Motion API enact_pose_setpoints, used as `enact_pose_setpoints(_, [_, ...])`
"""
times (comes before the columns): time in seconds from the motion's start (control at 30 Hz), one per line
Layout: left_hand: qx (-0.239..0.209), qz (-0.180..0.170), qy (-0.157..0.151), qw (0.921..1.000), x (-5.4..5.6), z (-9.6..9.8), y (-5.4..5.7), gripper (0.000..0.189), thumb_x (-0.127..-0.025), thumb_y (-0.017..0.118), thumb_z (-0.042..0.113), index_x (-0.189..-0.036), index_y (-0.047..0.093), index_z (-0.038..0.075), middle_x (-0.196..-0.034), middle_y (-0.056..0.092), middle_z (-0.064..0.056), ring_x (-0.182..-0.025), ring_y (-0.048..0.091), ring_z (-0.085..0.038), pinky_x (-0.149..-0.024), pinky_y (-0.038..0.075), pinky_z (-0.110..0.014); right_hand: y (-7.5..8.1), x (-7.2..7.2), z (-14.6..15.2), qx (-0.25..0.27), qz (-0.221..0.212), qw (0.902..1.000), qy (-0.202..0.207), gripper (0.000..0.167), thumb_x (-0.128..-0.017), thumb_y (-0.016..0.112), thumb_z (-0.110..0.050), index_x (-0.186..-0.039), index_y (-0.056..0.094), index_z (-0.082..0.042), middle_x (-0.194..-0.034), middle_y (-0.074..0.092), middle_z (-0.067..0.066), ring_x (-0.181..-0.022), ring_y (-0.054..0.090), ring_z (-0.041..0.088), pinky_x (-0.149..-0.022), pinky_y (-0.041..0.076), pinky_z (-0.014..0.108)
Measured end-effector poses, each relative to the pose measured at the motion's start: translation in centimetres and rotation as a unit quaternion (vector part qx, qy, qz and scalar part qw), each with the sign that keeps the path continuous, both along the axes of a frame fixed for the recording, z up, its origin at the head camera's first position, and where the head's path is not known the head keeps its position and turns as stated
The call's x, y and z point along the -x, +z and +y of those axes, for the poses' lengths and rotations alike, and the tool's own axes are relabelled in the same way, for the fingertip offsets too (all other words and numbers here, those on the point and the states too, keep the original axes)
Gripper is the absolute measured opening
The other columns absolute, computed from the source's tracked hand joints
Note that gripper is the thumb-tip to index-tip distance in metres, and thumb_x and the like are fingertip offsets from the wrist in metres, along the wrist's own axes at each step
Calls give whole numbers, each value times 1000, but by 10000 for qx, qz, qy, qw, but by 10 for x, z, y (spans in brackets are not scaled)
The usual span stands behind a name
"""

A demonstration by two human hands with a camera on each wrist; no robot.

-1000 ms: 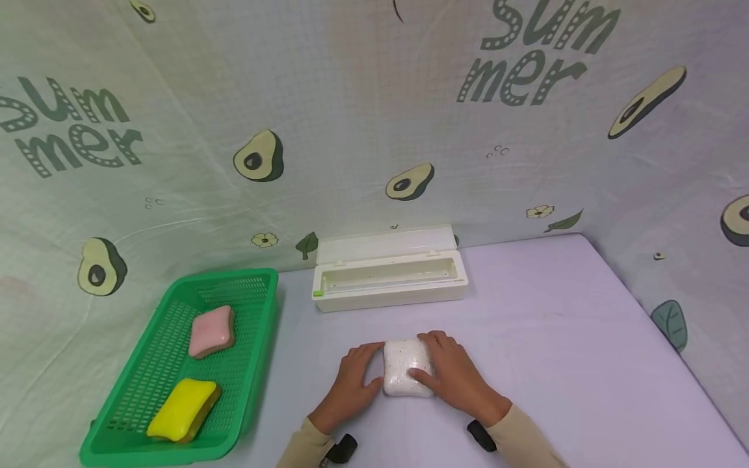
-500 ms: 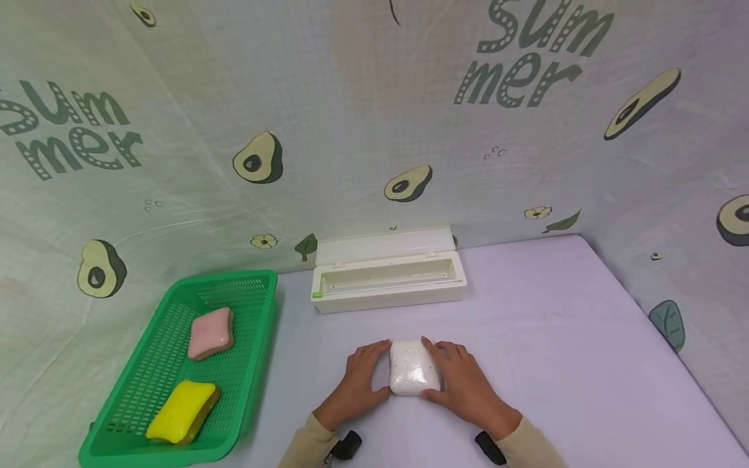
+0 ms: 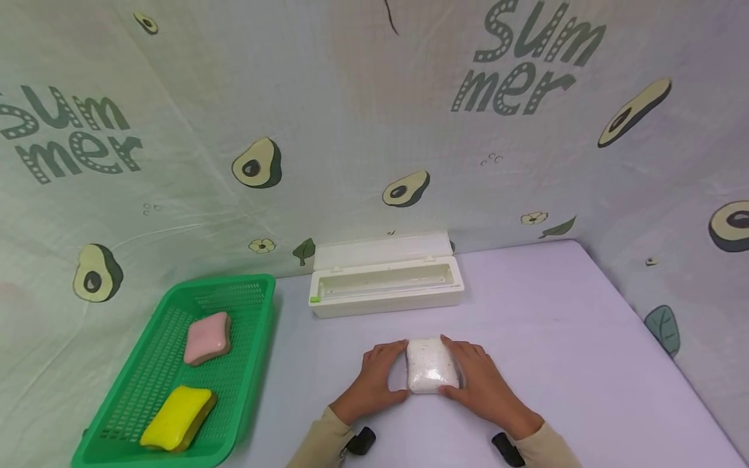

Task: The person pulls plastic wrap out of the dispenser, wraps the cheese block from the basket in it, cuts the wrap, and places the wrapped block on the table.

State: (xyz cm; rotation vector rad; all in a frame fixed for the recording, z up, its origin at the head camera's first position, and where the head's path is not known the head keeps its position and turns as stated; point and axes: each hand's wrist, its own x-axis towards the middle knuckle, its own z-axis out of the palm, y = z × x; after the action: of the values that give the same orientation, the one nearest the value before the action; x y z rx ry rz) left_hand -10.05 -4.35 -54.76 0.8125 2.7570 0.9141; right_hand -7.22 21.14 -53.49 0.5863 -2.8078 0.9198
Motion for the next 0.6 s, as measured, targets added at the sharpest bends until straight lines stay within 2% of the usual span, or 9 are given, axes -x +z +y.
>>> enact_pose_setpoints(0.27, [-26,106,123,9999,1,19,-5,86,-86,91,29,-157,46,7,-156,54,-4,-137,47,-22,-111,35,-46,-2,-1,14,129,-475,9984,-276,92,-80,94,-29,-151,48,5,-142,61,23,-126,57,46,-101,49,64])
enact_pose_setpoints(0.6, [149,449,129,9988,14,58,-8,84,-88,88,35,-156,47,9,-155,54,1,-136,46,-16,-109,36,-38,3,6,44,179,-354,9985,-389,88,-82,92,-22,-151,46,7,-143,58,28,-128,52,48,-100,45,67])
